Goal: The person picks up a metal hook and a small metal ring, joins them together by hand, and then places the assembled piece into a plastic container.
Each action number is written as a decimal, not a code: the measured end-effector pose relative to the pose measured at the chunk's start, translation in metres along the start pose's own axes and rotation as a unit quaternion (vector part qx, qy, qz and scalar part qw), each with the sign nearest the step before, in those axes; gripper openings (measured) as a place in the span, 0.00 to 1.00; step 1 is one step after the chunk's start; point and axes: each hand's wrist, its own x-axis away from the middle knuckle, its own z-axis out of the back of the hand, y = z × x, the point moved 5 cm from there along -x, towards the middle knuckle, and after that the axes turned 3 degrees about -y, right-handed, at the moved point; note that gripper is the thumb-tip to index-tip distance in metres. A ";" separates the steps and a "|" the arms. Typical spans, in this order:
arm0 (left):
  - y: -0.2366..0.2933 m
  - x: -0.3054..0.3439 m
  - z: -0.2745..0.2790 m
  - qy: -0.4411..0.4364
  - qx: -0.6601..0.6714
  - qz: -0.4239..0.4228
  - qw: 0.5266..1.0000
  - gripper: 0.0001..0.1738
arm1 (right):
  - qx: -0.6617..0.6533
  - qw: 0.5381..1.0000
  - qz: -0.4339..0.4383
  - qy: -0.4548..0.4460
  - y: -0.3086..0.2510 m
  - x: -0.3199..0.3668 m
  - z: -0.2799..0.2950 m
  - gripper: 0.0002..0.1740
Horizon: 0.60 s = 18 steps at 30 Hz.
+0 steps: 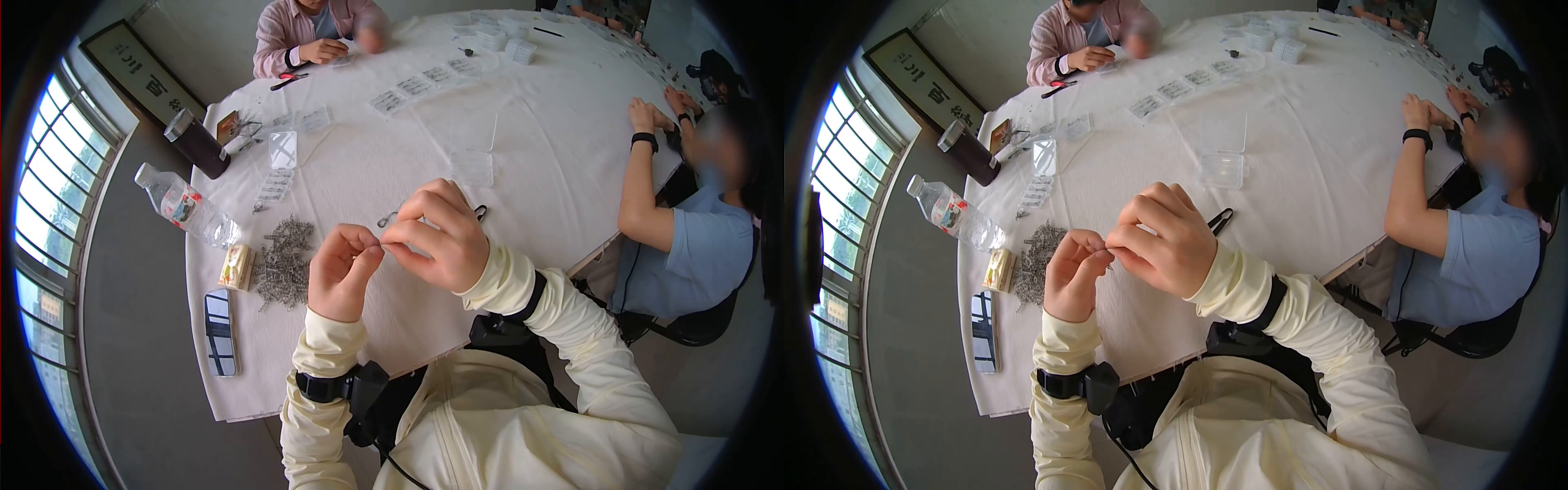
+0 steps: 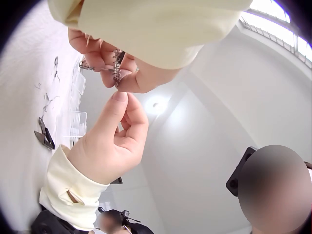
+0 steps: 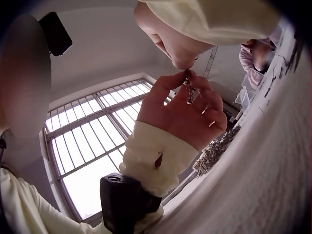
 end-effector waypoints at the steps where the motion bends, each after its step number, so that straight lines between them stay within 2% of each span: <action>1: 0.000 0.000 0.000 0.002 -0.007 0.000 1.000 0.05 | 0.002 1.000 -0.002 0.002 0.000 0.000 -0.001 0.14; 12: 0.002 0.001 -0.002 0.007 -0.008 -0.005 1.000 0.04 | 0.001 1.000 -0.015 -0.007 0.002 0.001 -0.003 0.14; 18: 0.005 0.001 -0.004 0.013 -0.015 -0.010 1.000 0.04 | -0.077 0.992 -0.089 -0.048 0.008 0.003 -0.006 0.10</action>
